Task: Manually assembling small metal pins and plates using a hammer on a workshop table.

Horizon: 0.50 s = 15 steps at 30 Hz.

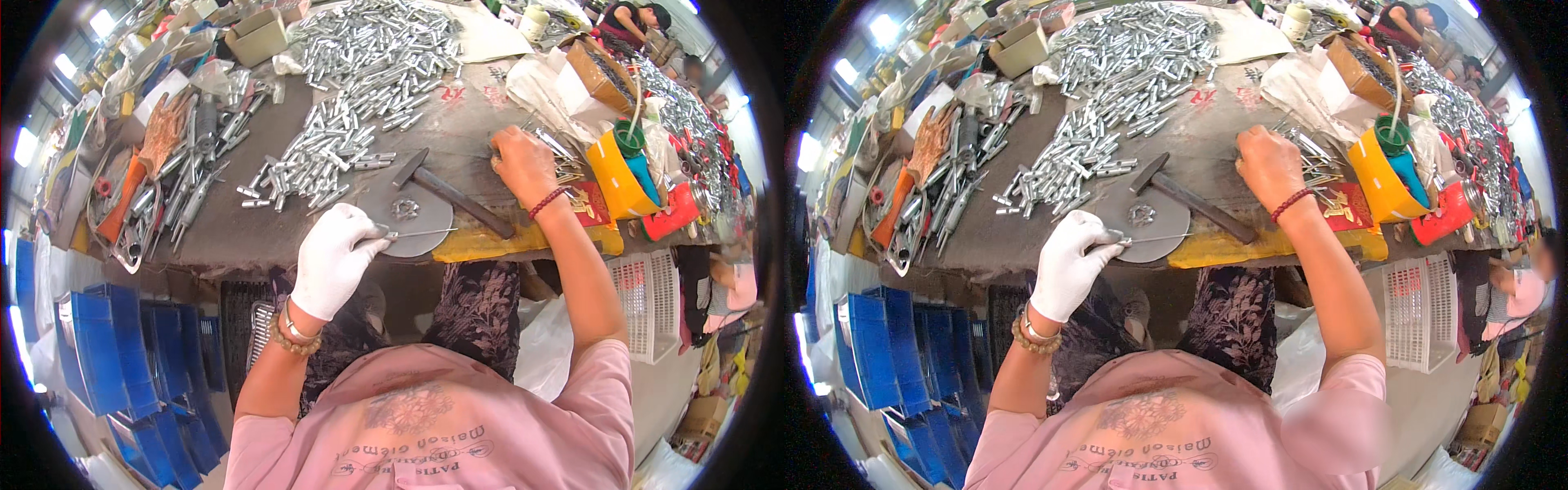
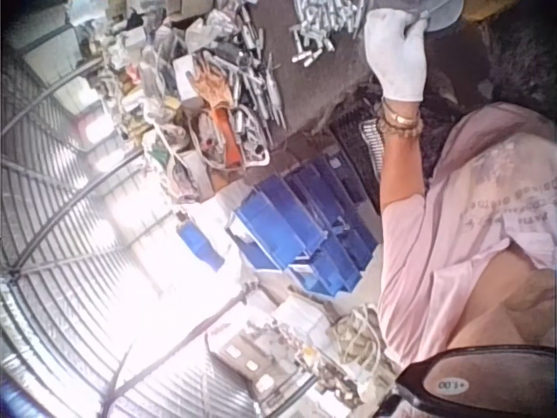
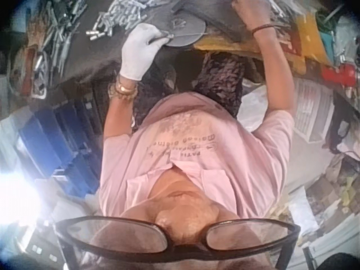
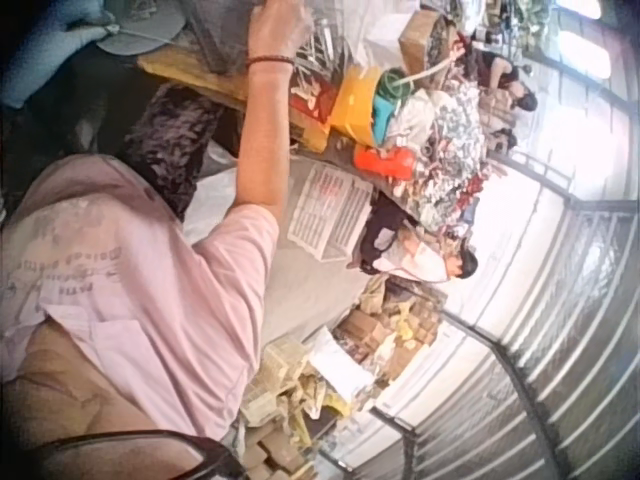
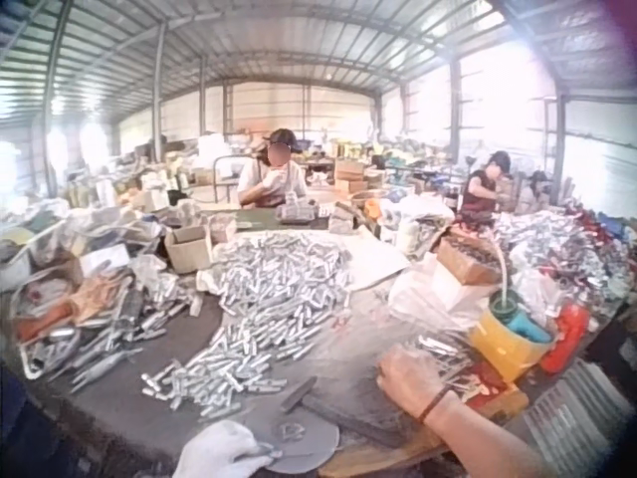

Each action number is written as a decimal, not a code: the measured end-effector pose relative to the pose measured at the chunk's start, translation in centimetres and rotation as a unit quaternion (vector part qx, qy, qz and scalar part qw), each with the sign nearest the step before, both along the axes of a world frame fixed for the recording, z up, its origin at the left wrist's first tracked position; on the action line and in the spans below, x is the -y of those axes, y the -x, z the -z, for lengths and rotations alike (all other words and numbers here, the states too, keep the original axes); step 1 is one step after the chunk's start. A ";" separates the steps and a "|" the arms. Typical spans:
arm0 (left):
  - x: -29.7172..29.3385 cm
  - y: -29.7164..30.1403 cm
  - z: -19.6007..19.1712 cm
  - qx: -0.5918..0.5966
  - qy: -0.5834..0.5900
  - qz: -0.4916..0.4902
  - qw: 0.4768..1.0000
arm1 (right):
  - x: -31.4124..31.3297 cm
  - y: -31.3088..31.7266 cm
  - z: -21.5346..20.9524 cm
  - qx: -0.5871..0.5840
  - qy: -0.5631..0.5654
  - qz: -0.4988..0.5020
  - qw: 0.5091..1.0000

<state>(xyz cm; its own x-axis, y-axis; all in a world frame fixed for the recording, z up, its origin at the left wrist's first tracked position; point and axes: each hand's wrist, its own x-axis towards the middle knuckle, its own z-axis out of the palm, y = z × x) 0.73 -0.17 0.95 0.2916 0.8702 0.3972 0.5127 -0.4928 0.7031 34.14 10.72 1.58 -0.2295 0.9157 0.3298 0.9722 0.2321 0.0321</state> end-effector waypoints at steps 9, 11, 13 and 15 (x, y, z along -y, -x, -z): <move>0.0 0.0 0.0 -0.017 -0.021 -0.009 1.000 | 1.5 1.9 -2.5 -0.141 0.059 0.031 0.988; -0.1 0.0 0.0 -0.018 -0.020 -0.008 1.000 | 3.0 3.7 -3.2 -0.167 0.064 0.008 0.984; -0.2 0.1 0.0 -0.036 -0.032 -0.005 0.999 | 4.4 5.4 -3.3 -0.253 0.056 -0.126 0.958; -0.1 0.0 0.3 -0.044 -0.039 -0.017 0.998 | 6.2 7.5 -4.1 -0.324 0.101 -0.140 0.930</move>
<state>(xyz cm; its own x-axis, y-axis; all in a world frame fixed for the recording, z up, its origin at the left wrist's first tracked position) 0.71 -0.06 0.62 0.2986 0.8475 0.4389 0.5879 -0.5256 0.6149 26.63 4.49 5.70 -0.2812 0.9082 0.3101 0.6720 0.4170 -0.6120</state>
